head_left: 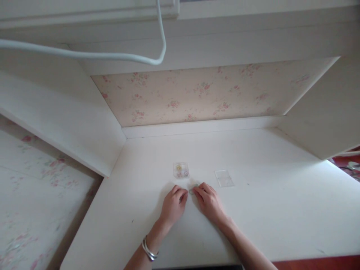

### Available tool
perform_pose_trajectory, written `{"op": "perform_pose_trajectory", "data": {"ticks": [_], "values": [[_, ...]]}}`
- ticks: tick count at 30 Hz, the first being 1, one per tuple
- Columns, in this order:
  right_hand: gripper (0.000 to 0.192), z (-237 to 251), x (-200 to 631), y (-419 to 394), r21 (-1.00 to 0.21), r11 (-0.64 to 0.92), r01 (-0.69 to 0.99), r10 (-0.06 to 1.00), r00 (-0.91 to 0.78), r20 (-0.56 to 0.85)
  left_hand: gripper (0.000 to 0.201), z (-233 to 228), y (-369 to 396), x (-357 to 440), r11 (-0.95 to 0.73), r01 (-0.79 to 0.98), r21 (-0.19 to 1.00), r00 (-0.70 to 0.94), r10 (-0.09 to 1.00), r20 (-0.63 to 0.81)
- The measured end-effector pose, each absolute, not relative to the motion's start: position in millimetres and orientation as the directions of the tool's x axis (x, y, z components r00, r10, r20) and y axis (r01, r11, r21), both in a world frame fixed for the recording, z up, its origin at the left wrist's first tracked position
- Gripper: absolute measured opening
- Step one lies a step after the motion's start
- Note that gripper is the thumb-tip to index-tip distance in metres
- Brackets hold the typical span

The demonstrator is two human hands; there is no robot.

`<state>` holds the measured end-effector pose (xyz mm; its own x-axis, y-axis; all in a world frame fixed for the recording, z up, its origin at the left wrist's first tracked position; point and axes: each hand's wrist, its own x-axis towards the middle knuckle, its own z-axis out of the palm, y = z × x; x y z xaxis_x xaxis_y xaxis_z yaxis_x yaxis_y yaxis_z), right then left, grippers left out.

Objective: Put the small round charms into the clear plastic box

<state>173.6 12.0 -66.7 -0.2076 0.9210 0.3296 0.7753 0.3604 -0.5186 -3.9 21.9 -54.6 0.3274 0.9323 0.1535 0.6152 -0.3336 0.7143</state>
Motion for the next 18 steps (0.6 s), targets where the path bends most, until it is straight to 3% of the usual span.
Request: {"op": "perform_pose_trajectory", "data": {"ticks": [6, 18], "values": [[0.024, -53.3, 163.2, 30.7, -0.554, 0.307, 0.774, 0.931, -0.122, 0.345, 0.021, -55.6, 21.4, -6.6, -0.326, 0.609, 0.723, 0.321, 0.935, 0.151], [0.027, -52.4, 155.4, 67.7, -0.447, 0.280, 0.850, 0.938, -0.144, 0.316, 0.018, -54.1, 16.7, -7.5, -0.353, 0.656, 0.668, 0.327, 0.929, 0.170]]}}
